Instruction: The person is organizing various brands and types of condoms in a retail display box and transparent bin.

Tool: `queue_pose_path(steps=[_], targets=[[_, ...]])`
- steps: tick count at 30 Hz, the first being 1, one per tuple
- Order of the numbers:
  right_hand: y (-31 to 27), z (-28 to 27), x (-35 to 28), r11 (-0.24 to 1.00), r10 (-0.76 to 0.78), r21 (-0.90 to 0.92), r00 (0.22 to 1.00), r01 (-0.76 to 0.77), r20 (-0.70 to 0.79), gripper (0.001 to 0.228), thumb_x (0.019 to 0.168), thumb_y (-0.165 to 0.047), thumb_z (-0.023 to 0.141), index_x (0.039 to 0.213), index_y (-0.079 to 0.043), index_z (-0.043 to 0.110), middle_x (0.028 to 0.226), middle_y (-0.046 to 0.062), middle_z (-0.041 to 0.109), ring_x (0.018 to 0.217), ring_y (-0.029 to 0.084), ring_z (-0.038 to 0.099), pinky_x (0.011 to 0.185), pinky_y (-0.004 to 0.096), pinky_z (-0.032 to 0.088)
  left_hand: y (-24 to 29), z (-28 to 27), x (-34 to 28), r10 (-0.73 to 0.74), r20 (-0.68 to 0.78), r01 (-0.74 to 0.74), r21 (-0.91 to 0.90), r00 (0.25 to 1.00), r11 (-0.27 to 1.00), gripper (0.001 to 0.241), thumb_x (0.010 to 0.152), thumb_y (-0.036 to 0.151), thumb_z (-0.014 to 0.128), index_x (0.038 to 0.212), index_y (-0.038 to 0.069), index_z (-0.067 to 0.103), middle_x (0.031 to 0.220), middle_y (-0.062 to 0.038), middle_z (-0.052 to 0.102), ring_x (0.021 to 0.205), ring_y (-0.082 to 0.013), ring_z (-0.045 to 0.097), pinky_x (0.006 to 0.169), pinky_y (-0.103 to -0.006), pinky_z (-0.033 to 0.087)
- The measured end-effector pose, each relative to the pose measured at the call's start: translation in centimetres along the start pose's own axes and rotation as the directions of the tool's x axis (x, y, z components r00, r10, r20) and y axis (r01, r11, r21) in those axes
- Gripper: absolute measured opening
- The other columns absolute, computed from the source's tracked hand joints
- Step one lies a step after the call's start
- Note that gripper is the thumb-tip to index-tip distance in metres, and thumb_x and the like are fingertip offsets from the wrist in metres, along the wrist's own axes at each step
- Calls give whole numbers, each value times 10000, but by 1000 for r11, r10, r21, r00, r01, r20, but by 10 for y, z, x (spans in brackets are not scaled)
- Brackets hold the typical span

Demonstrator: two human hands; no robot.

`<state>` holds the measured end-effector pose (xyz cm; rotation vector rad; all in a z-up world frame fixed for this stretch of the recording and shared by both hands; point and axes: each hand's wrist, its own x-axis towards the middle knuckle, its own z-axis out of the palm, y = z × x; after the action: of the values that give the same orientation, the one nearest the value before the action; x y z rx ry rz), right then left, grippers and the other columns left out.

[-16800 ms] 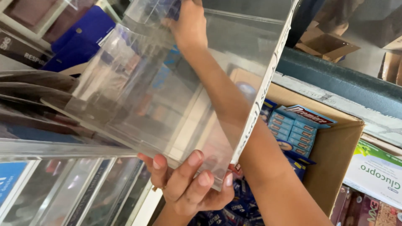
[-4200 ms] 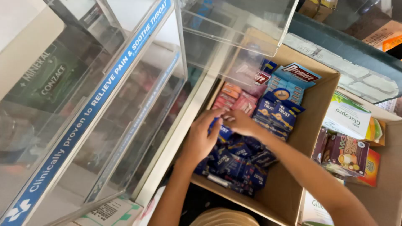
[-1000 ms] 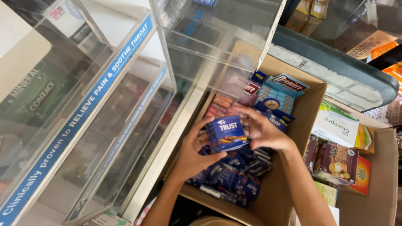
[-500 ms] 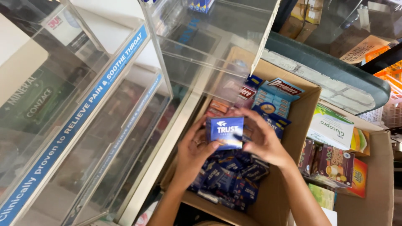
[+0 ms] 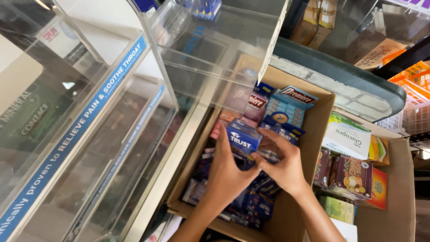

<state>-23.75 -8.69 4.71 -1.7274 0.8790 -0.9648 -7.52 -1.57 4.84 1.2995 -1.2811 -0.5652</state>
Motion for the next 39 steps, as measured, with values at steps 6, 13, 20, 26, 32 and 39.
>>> queue_pose_path(steps=[6,13,20,26,32,39], targets=[[24,-20,3,908,1,417,996,-39,90,761,875,-95,817,1526,10,436,1310,146,625,1209,209,647,1052,400,540,-11,11,2,11,-125,0,88,992,996,1157,666,174,922,1573,-82,250,1564,-301,416,1468,-417,440,1205,-454,367],[51,-38,5,879,6,452,952,-152,307,872,811,-318,862,1520,-3,463,1507,92,550,1395,229,506,1175,396,376,-13,14,4,-53,97,84,-351,994,932,1047,670,170,927,1546,-24,388,1417,-217,518,1319,-272,590,1080,-377,541],[40,-48,9,854,0,506,972,-123,237,794,804,-302,929,1411,-49,483,1452,121,546,1361,252,520,1154,416,405,-24,26,12,-144,252,255,-494,957,831,1100,601,70,925,1551,-19,379,1490,-135,497,1341,-233,562,1091,-390,524],[4,-67,35,870,-95,485,937,-86,336,1111,731,-282,971,1568,-119,259,1509,122,466,1456,280,449,1207,421,349,-29,37,23,-168,343,351,-592,924,725,1282,600,10,918,1641,-1,170,1449,-132,523,1348,-226,552,1143,-396,468],[11,-79,50,907,-1,396,939,-145,345,1244,640,-150,964,1643,-80,230,1466,169,520,1372,284,509,1178,411,367,-26,49,39,-127,385,353,-602,914,716,1293,600,8,912,1655,-32,166,1419,-139,549,1313,-239,578,1112,-399,495],[-3,-95,85,915,-87,402,965,-21,249,1112,646,-66,932,1584,4,339,1476,151,530,1370,251,520,1170,394,396,0,55,76,-144,300,278,-471,943,837,1199,683,158,932,1623,-1,205,1454,-111,556,1282,-212,626,1073,-367,532]])
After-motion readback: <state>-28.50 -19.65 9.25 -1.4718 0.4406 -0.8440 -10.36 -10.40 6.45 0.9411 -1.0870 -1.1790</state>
